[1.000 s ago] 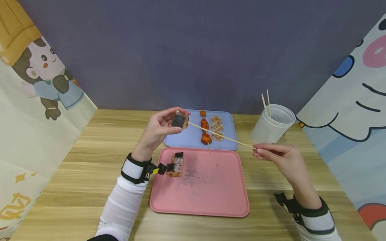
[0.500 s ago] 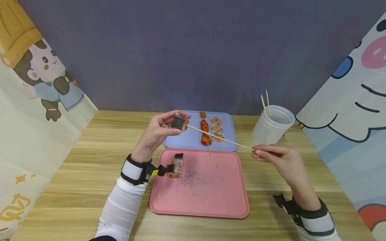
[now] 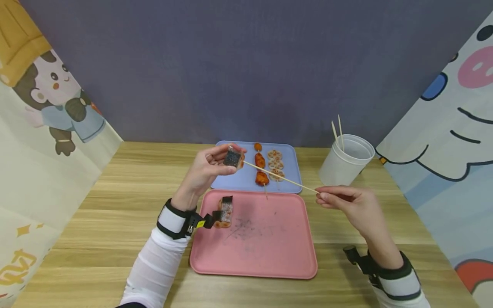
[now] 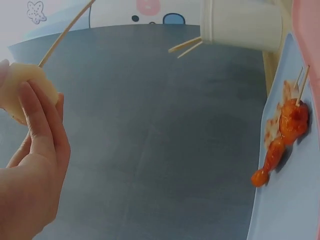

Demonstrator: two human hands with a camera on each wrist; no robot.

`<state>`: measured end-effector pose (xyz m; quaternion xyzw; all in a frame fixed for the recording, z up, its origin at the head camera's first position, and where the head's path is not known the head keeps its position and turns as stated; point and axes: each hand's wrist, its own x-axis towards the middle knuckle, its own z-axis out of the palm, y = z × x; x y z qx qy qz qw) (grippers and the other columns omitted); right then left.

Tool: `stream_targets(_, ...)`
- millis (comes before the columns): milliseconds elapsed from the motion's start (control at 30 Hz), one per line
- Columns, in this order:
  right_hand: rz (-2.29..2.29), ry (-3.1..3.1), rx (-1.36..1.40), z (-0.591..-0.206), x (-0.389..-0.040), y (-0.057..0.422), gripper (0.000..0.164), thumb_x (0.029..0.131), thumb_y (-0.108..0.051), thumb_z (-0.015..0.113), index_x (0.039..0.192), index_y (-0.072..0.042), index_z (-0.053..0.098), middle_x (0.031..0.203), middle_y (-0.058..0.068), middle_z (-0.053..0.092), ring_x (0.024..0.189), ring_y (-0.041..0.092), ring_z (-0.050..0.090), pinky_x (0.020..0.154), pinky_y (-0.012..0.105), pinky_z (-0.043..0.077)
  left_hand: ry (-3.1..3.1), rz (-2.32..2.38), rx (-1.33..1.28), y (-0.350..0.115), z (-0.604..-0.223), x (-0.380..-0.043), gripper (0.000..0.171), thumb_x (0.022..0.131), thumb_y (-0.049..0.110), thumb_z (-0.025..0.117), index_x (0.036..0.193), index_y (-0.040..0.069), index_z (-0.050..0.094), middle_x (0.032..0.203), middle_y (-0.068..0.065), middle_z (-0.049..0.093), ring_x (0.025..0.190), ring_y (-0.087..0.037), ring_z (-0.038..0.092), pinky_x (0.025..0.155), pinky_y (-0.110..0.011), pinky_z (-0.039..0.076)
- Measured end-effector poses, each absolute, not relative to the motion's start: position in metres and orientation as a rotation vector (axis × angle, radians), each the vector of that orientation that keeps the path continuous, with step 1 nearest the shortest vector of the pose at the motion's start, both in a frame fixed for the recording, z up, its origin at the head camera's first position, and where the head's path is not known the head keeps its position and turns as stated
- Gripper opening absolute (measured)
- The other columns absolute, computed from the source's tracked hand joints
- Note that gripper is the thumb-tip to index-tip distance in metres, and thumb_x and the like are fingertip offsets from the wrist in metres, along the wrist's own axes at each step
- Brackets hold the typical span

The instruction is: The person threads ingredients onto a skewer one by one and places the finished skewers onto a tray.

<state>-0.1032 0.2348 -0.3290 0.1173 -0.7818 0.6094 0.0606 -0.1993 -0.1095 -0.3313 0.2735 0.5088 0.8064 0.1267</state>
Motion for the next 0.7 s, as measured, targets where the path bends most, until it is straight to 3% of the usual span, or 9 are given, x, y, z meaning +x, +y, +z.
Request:
stream_targets(300, 1.846, -2.368, 0.321, -0.3278, -0.1046, 0.2331, 0.025, 0.087, 0.001, 0.064, 0.102, 0.021, 0.063, 0.086, -0.002, 0.074, 0.076, 0.014, 0.072, 0.066, 0.032, 0.057, 1.493, 2.347, 0.801, -0.1075, -0.3319, -0.1984, 0.053, 0.076, -0.006, 0.072, 0.126, -0.003, 0.056, 0.117, -0.005, 0.067, 0.107, -0.019, 0.062, 0.084, -0.027, 0.053)
stream_targets(700, 1.880, -2.340, 0.297, -0.3267, -0.1034, 0.2291, 0.024, 0.086, 0.002, 0.065, 0.100, 0.021, 0.063, 0.084, -0.001, 0.074, 0.074, 0.015, 0.072, 0.066, 0.032, 0.057, 1.475, 2.349, 0.823, -0.1073, -0.3337, -0.1993, 0.043, 0.079, 0.000, 0.073, 0.120, 0.003, 0.061, 0.116, -0.007, 0.068, 0.111, -0.020, 0.061, 0.088, -0.026, 0.051)
